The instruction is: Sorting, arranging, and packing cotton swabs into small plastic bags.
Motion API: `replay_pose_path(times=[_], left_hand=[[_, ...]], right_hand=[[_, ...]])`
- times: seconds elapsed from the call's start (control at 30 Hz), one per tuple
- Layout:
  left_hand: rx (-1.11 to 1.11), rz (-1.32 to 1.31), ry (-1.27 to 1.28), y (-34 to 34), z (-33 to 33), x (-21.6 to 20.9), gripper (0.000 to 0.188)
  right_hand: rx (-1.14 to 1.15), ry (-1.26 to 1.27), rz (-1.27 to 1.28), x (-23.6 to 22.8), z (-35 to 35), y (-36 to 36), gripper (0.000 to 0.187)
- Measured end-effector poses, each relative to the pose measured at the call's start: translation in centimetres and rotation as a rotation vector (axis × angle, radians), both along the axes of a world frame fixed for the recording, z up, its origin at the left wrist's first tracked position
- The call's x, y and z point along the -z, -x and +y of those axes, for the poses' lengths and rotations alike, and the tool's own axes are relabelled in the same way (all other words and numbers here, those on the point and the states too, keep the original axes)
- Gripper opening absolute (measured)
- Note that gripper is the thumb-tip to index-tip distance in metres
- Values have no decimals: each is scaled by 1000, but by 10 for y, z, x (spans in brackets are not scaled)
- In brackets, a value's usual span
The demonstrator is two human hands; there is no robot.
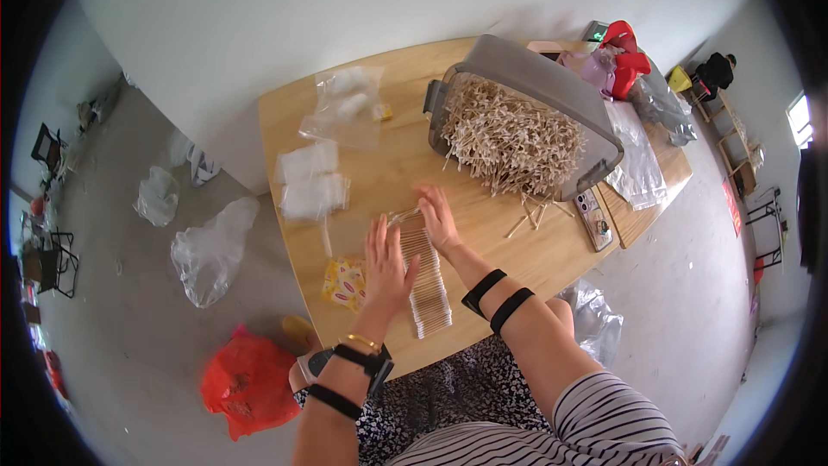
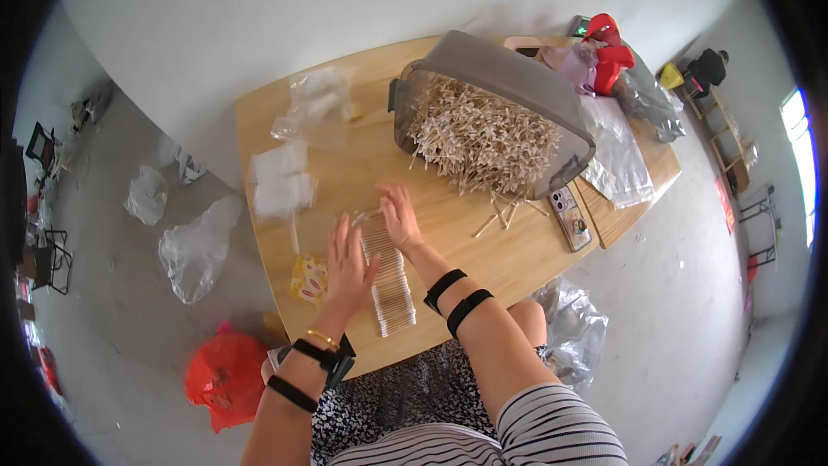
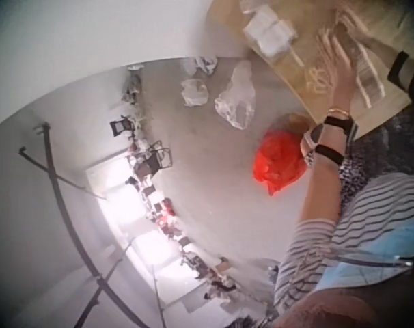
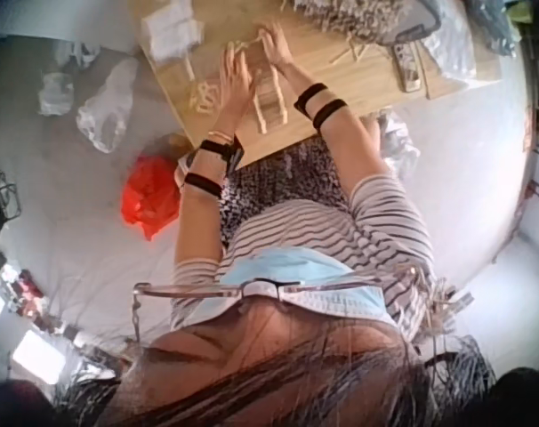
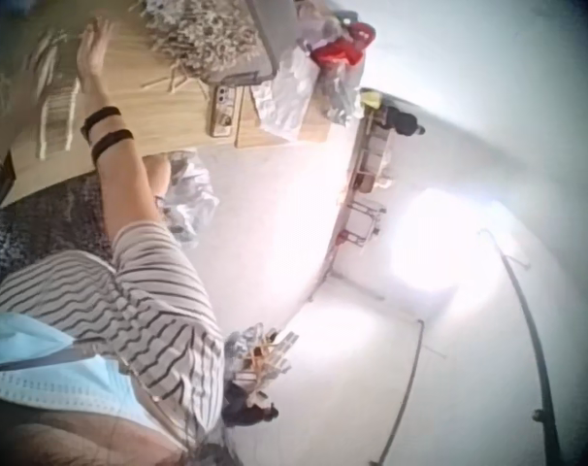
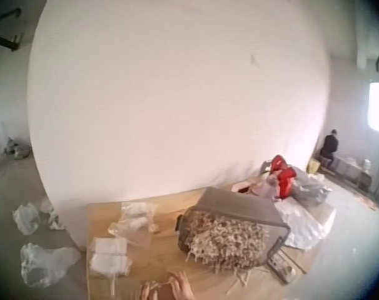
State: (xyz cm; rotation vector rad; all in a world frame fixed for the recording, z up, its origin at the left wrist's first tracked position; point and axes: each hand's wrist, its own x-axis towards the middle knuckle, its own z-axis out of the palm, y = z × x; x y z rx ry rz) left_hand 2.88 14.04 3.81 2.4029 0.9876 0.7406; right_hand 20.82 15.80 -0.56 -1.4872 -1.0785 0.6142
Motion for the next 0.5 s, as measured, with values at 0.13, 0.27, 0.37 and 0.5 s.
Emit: replay_pose_path(times=[0.13,0.27,0.37,0.5], left_hand=[[-17,164,8,-33,22,26,71],[-14,340,-88,-35,28,46,76],[54,407,6,-35,27,38,79],[58,531,-66,-42,22,23,80]], right_hand=[[-30,-102,-84,-2,3,9,31],[45,-5,-42,-21,-12,-5,30],[60,22,-365,-30,-53,-45,32],[237,241,-784,-49,-125,-118,42]])
